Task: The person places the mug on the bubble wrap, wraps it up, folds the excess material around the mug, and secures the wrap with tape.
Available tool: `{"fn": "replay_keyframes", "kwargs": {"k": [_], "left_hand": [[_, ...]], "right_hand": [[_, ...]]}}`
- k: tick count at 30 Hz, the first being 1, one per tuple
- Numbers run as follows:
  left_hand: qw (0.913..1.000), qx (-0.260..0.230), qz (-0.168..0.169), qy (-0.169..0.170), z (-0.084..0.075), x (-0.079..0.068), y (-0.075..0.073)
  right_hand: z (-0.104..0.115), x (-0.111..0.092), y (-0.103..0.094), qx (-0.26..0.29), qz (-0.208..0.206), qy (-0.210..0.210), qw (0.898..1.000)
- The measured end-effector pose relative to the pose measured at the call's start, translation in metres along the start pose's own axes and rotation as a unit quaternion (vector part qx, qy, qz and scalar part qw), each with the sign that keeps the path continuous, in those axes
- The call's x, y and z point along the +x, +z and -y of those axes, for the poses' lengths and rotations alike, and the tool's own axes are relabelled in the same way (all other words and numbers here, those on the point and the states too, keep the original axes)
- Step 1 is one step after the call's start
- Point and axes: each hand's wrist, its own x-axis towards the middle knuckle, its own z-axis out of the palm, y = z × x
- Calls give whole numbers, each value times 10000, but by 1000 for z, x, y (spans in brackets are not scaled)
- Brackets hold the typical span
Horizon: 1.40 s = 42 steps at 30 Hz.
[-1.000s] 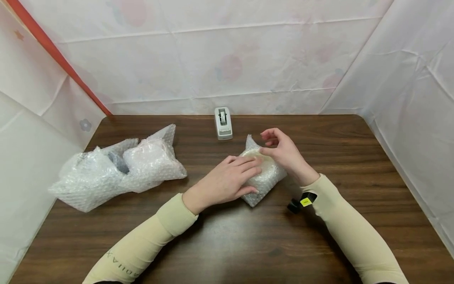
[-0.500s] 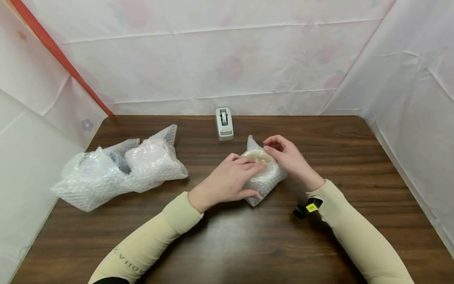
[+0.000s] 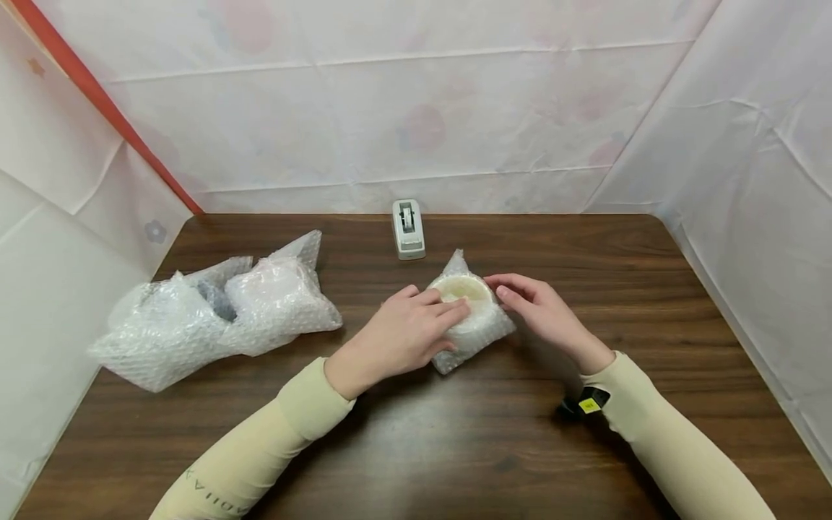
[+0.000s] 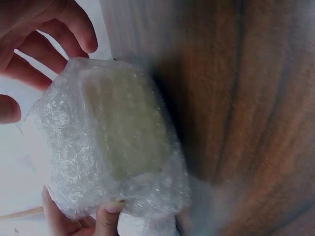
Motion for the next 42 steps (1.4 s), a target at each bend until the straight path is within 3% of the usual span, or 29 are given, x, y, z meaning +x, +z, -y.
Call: {"fn": "replay_keyframes", "kwargs": {"k": [5, 9, 19, 25, 31, 37, 42], "left_hand": [[10000, 3, -14, -91, 8, -9, -7], [9998, -82, 97, -148, 18, -20, -13], [9985, -129, 327, -421, 37, -48, -27], [9963, -482, 358, -609, 47, -63, -31], [9955, -462, 365, -741, 51, -74, -35], [9938, -612, 485, -790, 48, -70, -32], [9914, -836, 180, -989, 46, -68, -28]], "right_hand": [[-2, -4, 8, 120, 303, -321, 9990], [-2, -1, 19, 554, 610, -531, 9952], [5, 19, 59, 965, 725, -674, 9904], [9, 35, 75, 818, 625, -697, 9922], [12, 48, 84, 734, 747, -726, 9918], [13, 40, 73, 140, 720, -797, 9941], [15, 29, 59, -526, 410, -1119, 9915]]}}
